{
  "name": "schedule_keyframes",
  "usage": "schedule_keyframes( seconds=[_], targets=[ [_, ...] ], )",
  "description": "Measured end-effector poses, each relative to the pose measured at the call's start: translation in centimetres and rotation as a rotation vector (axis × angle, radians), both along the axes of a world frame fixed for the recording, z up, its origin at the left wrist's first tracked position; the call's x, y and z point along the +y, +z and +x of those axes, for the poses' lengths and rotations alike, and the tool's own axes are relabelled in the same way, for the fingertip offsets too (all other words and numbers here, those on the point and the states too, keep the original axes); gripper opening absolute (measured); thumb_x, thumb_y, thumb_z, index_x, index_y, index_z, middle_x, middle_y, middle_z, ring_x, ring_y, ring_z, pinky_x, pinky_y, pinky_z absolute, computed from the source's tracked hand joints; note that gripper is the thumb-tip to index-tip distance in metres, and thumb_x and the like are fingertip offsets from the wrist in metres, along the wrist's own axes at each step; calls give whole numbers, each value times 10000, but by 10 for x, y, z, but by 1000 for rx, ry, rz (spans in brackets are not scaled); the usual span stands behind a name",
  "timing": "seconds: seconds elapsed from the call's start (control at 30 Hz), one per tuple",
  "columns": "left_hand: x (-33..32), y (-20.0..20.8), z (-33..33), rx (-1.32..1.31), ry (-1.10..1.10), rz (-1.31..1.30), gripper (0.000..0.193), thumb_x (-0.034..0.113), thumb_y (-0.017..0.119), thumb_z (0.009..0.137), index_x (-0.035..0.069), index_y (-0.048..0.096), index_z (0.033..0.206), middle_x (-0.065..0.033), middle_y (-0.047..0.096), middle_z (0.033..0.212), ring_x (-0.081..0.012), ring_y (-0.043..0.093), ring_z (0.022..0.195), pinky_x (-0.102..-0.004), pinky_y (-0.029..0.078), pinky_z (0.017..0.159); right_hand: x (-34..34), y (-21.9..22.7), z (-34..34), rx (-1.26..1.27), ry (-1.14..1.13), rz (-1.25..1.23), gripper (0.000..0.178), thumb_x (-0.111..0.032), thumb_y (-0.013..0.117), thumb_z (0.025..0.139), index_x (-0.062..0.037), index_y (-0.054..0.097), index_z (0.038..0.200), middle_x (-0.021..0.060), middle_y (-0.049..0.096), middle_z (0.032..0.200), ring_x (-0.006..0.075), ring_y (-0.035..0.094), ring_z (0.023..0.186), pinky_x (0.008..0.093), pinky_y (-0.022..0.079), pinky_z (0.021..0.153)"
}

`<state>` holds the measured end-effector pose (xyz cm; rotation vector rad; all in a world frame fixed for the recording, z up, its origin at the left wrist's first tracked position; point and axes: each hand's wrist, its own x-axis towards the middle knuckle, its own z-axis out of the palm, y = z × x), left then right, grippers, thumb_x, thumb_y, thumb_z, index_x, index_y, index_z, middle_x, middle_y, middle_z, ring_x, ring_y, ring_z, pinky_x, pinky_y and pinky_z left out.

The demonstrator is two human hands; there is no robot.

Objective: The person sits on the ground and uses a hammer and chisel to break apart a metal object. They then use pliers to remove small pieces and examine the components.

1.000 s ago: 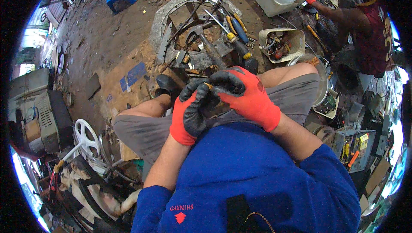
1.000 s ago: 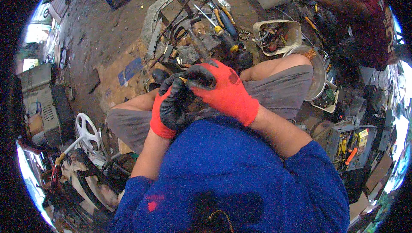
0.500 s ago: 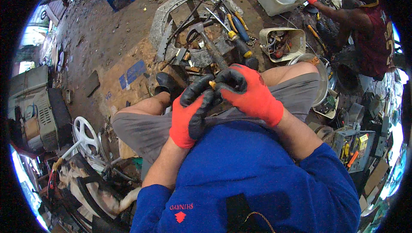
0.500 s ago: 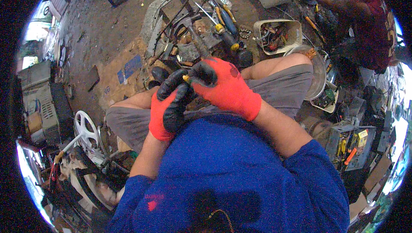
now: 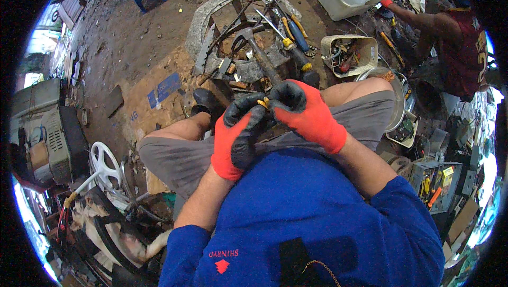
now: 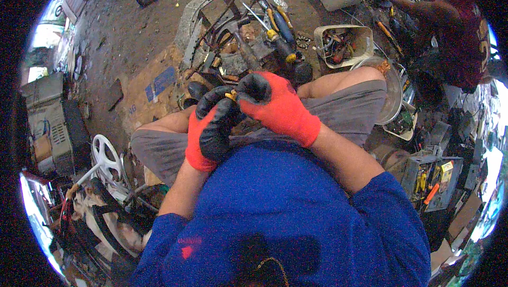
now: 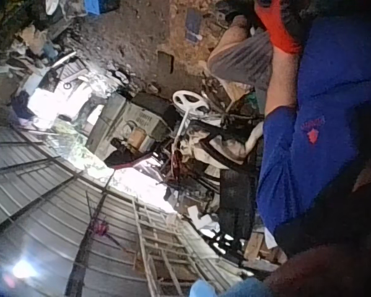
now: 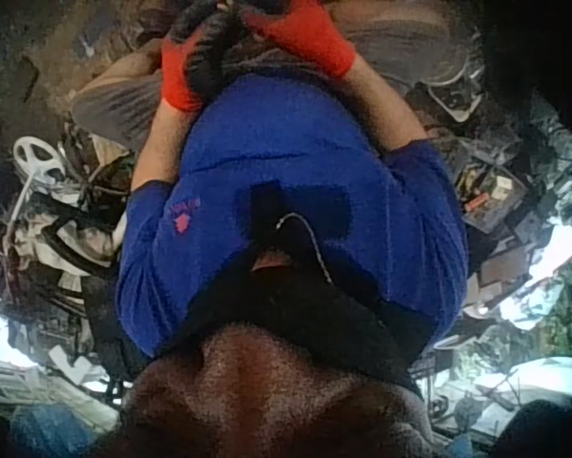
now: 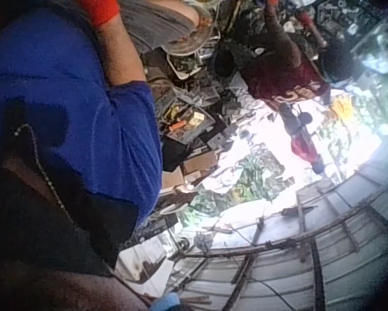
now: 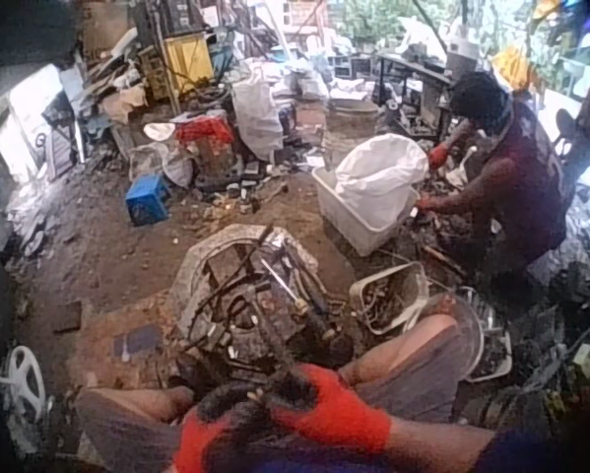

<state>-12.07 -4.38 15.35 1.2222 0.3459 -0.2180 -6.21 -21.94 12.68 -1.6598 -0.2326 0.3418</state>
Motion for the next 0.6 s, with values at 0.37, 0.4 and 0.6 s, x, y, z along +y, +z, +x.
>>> schedule_keyframes(
  seconds=[0.37,0.4,0.6],
  targets=[
    [8,-16,3,126,133,-471,286,226,631,983,64,600,1216,-55,658,1091,-195,668,995,-353,577,876,-1,1,5,163,-48,227,178,-135,689,882,-8,683,1007,43,696,885,128,637,844,302,518,806],
    [10,-19,2,137,140,-493,286,230,634,980,75,599,1218,-51,661,1086,-200,671,995,-356,581,871,-1,1,5,179,-75,257,157,-128,672,899,-7,685,996,28,691,867,116,625,829,293,514,797],
    [9,-15,3,180,152,-509,265,214,642,974,93,609,1207,-48,668,1067,-187,679,962,-351,589,843,-16,-14,25,329,-283,200,187,-133,665,903,-3,681,1036,48,700,924,129,626,830,303,513,793]
  ],
)
